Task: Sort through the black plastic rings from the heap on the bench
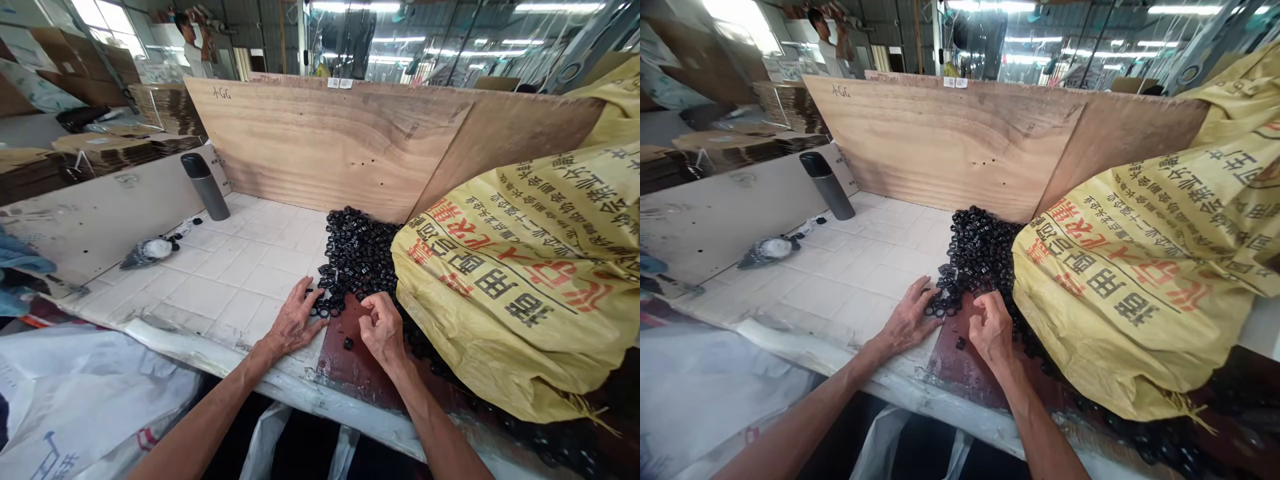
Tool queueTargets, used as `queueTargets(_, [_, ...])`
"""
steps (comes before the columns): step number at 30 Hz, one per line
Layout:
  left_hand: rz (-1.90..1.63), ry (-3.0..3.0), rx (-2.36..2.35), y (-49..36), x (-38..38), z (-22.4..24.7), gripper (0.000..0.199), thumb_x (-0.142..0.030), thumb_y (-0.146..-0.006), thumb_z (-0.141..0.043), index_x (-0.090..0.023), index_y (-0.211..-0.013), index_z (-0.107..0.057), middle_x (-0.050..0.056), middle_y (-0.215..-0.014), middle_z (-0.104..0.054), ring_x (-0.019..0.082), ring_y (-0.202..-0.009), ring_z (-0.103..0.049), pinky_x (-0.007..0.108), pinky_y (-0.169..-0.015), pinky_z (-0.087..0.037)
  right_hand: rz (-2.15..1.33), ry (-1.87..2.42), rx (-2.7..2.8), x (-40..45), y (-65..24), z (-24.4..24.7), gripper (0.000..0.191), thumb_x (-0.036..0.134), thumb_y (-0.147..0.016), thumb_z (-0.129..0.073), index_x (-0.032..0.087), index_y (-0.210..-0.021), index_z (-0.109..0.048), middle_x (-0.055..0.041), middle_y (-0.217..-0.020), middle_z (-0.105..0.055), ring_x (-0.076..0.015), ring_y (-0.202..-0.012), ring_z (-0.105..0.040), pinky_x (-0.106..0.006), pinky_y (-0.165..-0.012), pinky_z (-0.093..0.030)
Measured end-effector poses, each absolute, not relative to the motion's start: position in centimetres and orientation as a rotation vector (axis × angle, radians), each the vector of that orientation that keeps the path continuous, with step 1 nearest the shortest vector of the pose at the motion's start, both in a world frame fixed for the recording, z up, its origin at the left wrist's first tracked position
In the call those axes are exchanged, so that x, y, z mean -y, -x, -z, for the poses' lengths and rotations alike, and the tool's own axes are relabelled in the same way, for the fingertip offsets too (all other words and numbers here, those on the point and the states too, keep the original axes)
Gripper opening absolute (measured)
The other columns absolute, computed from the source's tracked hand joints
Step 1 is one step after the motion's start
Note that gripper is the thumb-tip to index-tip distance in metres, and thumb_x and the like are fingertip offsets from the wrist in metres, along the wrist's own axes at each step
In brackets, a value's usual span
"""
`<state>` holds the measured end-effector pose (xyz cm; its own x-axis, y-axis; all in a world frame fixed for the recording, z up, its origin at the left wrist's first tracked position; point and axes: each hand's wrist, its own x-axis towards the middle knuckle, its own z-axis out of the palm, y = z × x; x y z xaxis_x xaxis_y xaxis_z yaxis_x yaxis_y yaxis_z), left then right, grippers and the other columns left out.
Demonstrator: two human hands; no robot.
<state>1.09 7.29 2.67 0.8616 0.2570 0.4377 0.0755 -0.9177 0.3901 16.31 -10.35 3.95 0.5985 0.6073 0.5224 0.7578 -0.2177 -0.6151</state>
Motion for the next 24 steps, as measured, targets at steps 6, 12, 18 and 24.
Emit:
queueTargets(6, [-0.601,-2.807,-0.060,-0.2,-6.5,-3.4,0.025,-0.037,-0.095,-0.052,-0.019,-0.112,-0.054,0.011,-0.099,-0.061,0.027,-0.094,-0.061,0.038,-0.079,-0.052,0.080,1.953,1.184,13.3,-14.9,-6.3,0.015,0.018,-0.084,-0.052,0.020,-0.098,-0.058,-0.0035,-0.090,-0.057,-0.0162,-0.068,-0.053,-0.030,-0.067,-0.048])
queueTargets(12, [-0.532,-2.802,-0.050,-0.4,-6.3,-3.3,0.012,-0.030,-0.099,-0.043,-0.020,-0.101,-0.050,0.005,-0.087,-0.066,0.020,-0.078,-0.065,0.031,-0.069,-0.047,0.554,2.390,0.917,21.0,-9.2,-1.8,0.116,0.086,-0.064,-0.061,0.008,-0.146,-0.034,-0.0345,-0.141,-0.036,-0.0564,-0.126,-0.035,-0.074,-0.091,-0.037])
queueTargets(18, [-0.523,-2.811,-0.037,-0.5,-6.4,-2.9,0.018,-0.033,-0.101,-0.040,-0.020,-0.094,-0.051,0.004,-0.079,-0.066,0.019,-0.072,-0.066,0.028,-0.065,-0.045,0.570,2.495,0.748,19.1,-10.0,0.6,0.127,0.084,-0.065,-0.063,0.006,-0.154,-0.017,-0.0399,-0.151,-0.019,-0.0635,-0.133,-0.020,-0.082,-0.086,-0.030])
queueTargets(24, [-0.348,-2.656,0.029,1.0,-5.3,-4.1,0.021,-0.042,-0.096,-0.048,-0.023,-0.104,-0.051,0.000,-0.073,-0.066,0.020,-0.067,-0.067,0.028,-0.065,-0.045,0.469,2.424,0.878,15.6,-13.3,-0.1,0.108,0.070,-0.081,-0.060,0.005,-0.155,-0.014,-0.0384,-0.150,-0.024,-0.0573,-0.136,-0.025,-0.077,-0.092,-0.034])
